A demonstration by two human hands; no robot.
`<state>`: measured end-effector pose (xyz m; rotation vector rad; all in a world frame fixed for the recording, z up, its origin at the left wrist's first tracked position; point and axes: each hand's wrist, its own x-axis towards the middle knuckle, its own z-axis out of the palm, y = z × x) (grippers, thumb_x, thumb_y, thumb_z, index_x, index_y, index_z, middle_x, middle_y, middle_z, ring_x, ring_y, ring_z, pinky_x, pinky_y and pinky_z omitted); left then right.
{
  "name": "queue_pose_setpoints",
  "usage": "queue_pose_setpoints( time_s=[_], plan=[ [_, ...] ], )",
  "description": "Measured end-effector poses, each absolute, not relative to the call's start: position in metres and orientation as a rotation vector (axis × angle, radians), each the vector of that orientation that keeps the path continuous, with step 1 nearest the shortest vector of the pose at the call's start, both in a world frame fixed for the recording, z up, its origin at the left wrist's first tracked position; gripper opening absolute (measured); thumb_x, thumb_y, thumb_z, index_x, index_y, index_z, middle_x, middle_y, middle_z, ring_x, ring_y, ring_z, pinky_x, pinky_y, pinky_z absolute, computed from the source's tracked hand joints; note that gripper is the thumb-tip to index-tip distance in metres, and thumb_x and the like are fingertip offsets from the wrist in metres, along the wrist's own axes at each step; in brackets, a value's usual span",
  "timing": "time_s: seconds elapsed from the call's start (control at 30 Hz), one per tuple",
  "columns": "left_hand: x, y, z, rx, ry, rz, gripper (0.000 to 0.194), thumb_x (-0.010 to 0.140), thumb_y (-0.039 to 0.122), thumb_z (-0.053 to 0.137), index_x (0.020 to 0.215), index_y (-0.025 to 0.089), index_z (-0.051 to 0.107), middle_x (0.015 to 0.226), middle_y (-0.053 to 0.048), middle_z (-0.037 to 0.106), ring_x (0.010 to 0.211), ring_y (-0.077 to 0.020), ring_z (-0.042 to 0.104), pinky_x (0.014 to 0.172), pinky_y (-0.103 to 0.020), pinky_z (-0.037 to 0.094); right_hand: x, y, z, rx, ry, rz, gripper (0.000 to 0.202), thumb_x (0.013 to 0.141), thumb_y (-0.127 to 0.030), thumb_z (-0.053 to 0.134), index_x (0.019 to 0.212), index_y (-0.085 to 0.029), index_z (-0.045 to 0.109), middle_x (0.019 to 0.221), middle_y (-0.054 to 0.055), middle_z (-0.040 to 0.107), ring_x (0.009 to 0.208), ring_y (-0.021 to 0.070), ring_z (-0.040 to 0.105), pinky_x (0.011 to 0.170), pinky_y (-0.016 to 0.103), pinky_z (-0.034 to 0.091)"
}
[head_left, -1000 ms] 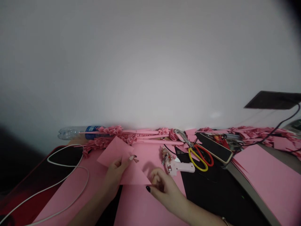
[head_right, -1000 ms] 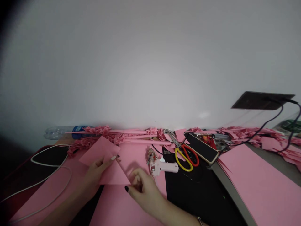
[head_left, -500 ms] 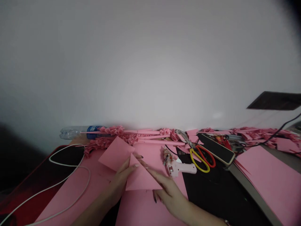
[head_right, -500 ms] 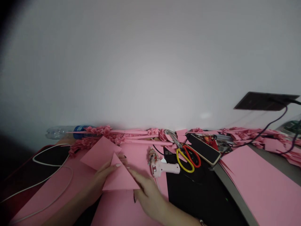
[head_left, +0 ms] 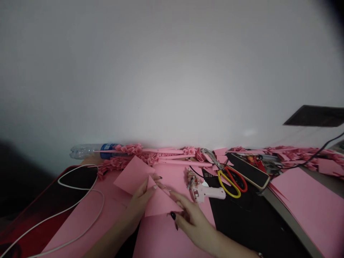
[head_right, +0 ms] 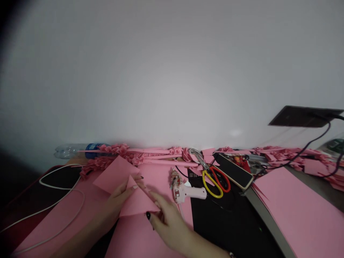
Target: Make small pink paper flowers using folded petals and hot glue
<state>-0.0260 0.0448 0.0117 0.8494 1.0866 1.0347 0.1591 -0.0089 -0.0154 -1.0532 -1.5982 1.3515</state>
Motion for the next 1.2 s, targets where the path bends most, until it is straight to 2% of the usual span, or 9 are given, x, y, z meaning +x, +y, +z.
queue_pose_setpoints(
  time_s=[0.13,0.3,0.43,0.67,0.83,0.93,1.03,1.1,1.2],
  plan=[
    [-0.024,0.043,0.013,0.897,1.08,0.989,0.043,0.067,0.039,0.073,0.103,0.021,0.06,0.082,-0.002,0.072,0.091,-0.0279,0.068,0.078,-0.034,0.052,0.159,-0.006,-0.02,-1.114,-1.667,1.306,0.045,0.093,-0.022,0.049,0.137,-0.026,0.05,0.073,-0.002,0.054,0.052,0.0086,0.047,0.051,0.022,0.043],
    [-0.024,0.041,0.016,0.814,1.09,0.988,0.046,0.067,0.041,0.073,0.106,0.021,0.058,0.081,0.0,0.071,0.09,-0.0268,0.068,0.075,-0.033,0.053,0.158,-0.008,-0.023,-1.15,-1.649,1.3,0.052,0.084,-0.016,0.056,0.135,-0.028,0.052,0.088,0.002,0.058,0.052,0.007,0.049,0.047,0.02,0.041],
    [-0.025,0.041,0.016,0.809,1.09,1.011,0.047,0.067,0.042,0.074,0.106,0.021,0.059,0.083,-0.002,0.071,0.1,-0.0283,0.066,0.075,-0.032,0.053,0.158,-0.008,-0.019,-1.125,-1.632,1.349,0.053,0.084,-0.014,0.055,0.135,-0.027,0.052,0.085,0.001,0.06,0.052,0.0071,0.049,0.049,0.021,0.042],
    [-0.029,0.042,0.001,0.892,1.083,1.003,0.048,0.073,0.048,0.073,0.111,0.021,0.063,0.108,-0.007,0.071,0.111,-0.0309,0.062,0.091,-0.038,0.05,0.16,-0.008,-0.016,-1.104,-1.628,1.348,0.052,0.086,-0.015,0.052,0.136,-0.027,0.052,0.097,0.005,0.063,0.058,0.0089,0.051,0.055,0.024,0.047],
    [-0.033,0.041,-0.005,0.959,0.998,0.961,0.05,0.08,0.057,0.064,0.117,0.024,0.064,0.123,-0.008,0.067,0.122,-0.0307,0.056,0.103,-0.043,0.044,0.161,-0.007,-0.02,-1.079,-1.59,1.369,0.04,0.097,-0.028,0.043,0.133,-0.02,0.054,0.065,-0.002,0.055,0.049,0.009,0.046,0.05,0.022,0.044],
    [-0.037,0.04,-0.007,1.123,1.022,0.915,0.051,0.081,0.062,0.06,0.113,0.023,0.068,0.12,-0.01,0.069,0.126,-0.0318,0.051,0.11,-0.045,0.035,0.16,-0.006,-0.023,-1.119,-1.548,1.405,0.043,0.099,-0.044,0.039,0.118,-0.014,0.064,0.059,-0.002,0.053,0.046,0.0089,0.047,0.045,0.02,0.04],
    [-0.04,0.04,-0.006,1.251,0.976,0.869,0.052,0.081,0.064,0.058,0.104,0.021,0.073,0.113,-0.012,0.071,0.13,-0.0334,0.047,0.114,-0.046,0.029,0.159,-0.005,-0.021,-1.145,-1.498,1.422,0.057,0.097,-0.056,0.038,0.086,-0.011,0.07,0.052,-0.002,0.051,0.043,0.0081,0.047,0.043,0.019,0.037],
    [-0.04,0.039,-0.003,1.245,0.929,0.849,0.052,0.078,0.064,0.061,0.103,0.02,0.073,0.111,-0.012,0.071,0.129,-0.0348,0.047,0.112,-0.046,0.032,0.157,-0.004,-0.019,-1.13,-1.421,1.458,0.062,0.095,-0.061,0.039,0.074,-0.011,0.067,0.05,-0.001,0.052,0.041,0.0073,0.046,0.041,0.019,0.034],
    [-0.037,0.038,0.003,1.174,0.948,0.794,0.043,0.071,0.054,0.073,0.1,0.022,0.074,0.107,-0.009,0.073,0.119,-0.0355,0.057,0.103,-0.044,0.044,0.157,-0.002,-0.016,-1.098,-1.307,1.517,0.063,0.09,-0.067,0.041,0.07,-0.011,0.063,0.048,-0.001,0.054,0.037,0.0067,0.044,0.039,0.019,0.031]
  ],
)
